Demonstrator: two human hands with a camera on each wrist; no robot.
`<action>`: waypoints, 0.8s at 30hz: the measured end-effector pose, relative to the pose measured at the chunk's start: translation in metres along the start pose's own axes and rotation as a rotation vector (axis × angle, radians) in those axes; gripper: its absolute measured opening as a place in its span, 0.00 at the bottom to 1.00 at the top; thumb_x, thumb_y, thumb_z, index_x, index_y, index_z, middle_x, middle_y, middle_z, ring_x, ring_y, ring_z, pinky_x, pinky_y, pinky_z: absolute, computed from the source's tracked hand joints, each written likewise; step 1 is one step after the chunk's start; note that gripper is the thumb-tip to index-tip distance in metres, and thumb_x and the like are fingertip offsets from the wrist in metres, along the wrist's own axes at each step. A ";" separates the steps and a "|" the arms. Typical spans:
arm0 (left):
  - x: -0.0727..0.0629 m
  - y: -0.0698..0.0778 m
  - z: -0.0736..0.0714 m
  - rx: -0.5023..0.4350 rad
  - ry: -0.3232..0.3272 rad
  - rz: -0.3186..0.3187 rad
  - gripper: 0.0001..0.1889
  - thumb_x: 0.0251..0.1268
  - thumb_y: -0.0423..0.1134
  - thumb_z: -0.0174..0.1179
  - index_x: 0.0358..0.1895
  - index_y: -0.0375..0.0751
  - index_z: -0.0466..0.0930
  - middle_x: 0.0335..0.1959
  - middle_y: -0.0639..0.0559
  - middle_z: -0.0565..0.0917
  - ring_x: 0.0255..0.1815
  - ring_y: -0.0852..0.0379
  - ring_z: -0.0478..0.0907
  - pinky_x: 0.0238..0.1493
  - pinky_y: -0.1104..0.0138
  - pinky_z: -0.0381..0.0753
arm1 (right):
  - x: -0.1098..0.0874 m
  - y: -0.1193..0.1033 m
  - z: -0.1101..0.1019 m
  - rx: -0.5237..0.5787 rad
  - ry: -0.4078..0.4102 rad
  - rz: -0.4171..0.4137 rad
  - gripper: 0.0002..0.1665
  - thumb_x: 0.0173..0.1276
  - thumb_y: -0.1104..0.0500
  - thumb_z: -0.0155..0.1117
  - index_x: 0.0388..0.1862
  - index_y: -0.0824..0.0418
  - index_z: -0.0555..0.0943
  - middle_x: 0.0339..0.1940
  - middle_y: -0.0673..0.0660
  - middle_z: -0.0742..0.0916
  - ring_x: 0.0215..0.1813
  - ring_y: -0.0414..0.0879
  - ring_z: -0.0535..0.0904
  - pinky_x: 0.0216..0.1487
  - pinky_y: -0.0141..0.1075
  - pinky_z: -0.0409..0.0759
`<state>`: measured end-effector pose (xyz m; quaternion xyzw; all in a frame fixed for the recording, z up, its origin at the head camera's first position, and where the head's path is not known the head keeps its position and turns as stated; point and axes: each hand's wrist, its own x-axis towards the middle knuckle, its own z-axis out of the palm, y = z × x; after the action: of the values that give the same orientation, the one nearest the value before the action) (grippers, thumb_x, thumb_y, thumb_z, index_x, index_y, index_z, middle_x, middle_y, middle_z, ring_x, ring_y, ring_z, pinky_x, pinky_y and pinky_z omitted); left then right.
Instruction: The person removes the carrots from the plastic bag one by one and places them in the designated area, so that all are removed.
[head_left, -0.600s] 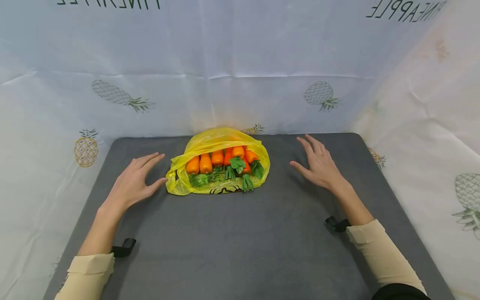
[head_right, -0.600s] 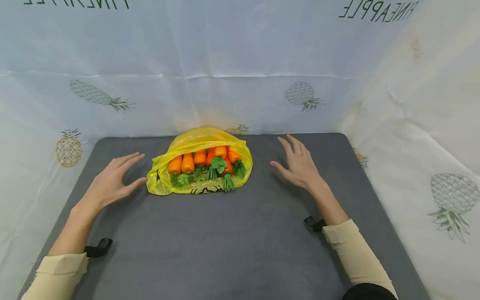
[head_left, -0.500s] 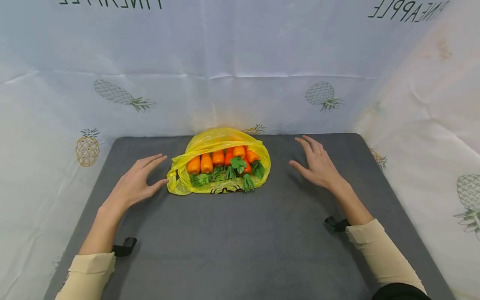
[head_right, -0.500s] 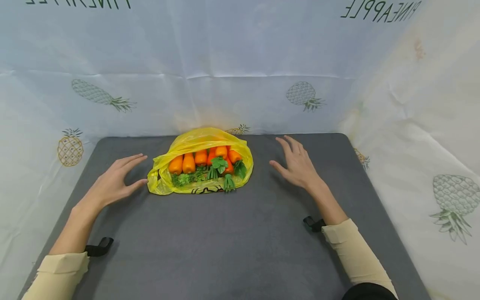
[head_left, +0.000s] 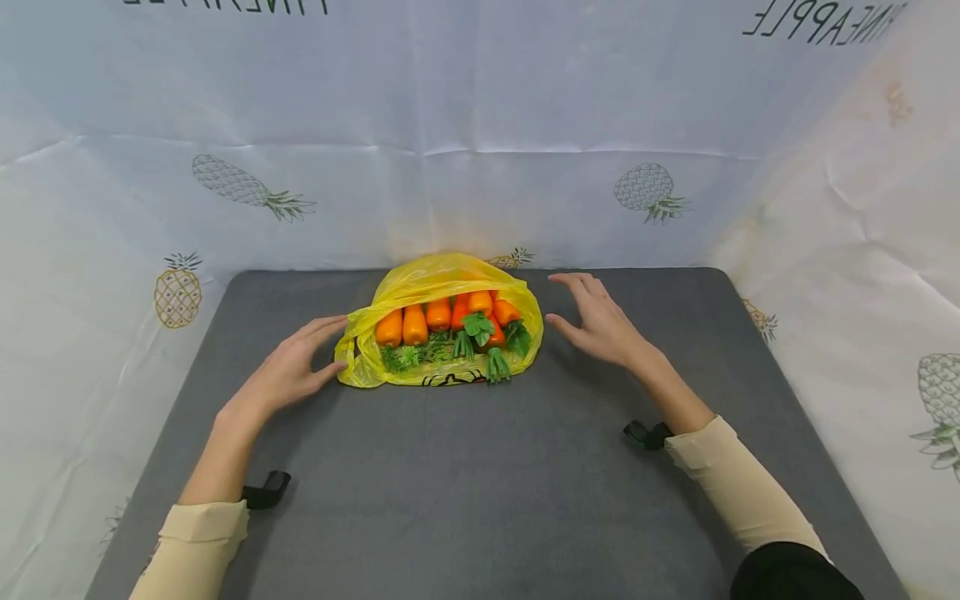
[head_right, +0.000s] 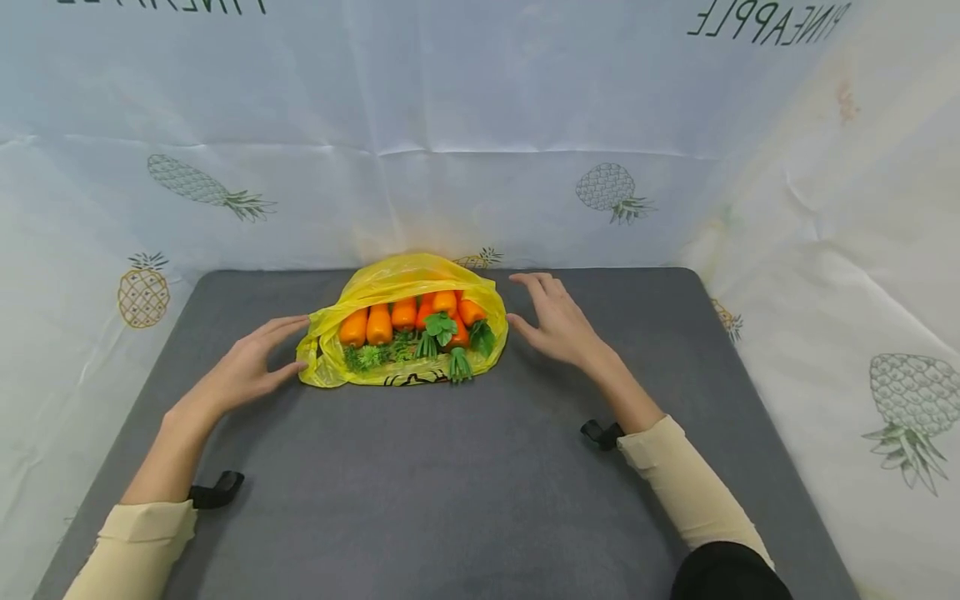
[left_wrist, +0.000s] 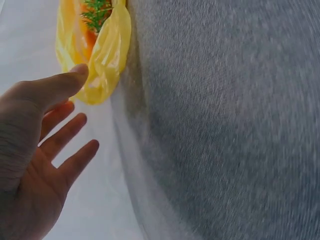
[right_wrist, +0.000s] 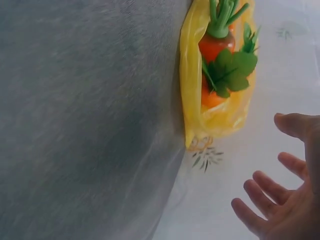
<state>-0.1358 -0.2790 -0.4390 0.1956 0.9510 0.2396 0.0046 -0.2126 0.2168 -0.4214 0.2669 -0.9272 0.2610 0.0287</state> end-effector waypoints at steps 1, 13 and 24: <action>0.000 0.000 0.002 -0.004 0.003 0.003 0.36 0.71 0.32 0.73 0.79 0.30 0.70 0.79 0.30 0.72 0.78 0.28 0.71 0.77 0.31 0.73 | 0.002 -0.002 0.001 0.009 -0.002 -0.007 0.40 0.79 0.50 0.70 0.83 0.59 0.67 0.79 0.67 0.73 0.80 0.66 0.69 0.78 0.70 0.73; 0.001 0.001 0.016 -0.038 0.033 0.020 0.38 0.67 0.34 0.76 0.78 0.28 0.71 0.76 0.28 0.75 0.76 0.27 0.73 0.77 0.31 0.74 | 0.021 -0.012 0.015 0.134 -0.016 -0.066 0.32 0.81 0.54 0.68 0.77 0.64 0.74 0.72 0.66 0.79 0.72 0.64 0.76 0.76 0.62 0.77; -0.002 0.000 0.026 -0.090 0.037 0.016 0.38 0.67 0.34 0.77 0.78 0.31 0.72 0.76 0.29 0.76 0.74 0.29 0.76 0.67 0.36 0.86 | 0.035 -0.020 0.028 0.255 -0.028 -0.123 0.28 0.81 0.59 0.68 0.74 0.66 0.76 0.69 0.68 0.83 0.68 0.63 0.80 0.72 0.61 0.82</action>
<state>-0.1317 -0.2681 -0.4621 0.1985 0.9375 0.2859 -0.0062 -0.2300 0.1717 -0.4297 0.3286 -0.8687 0.3706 -0.0025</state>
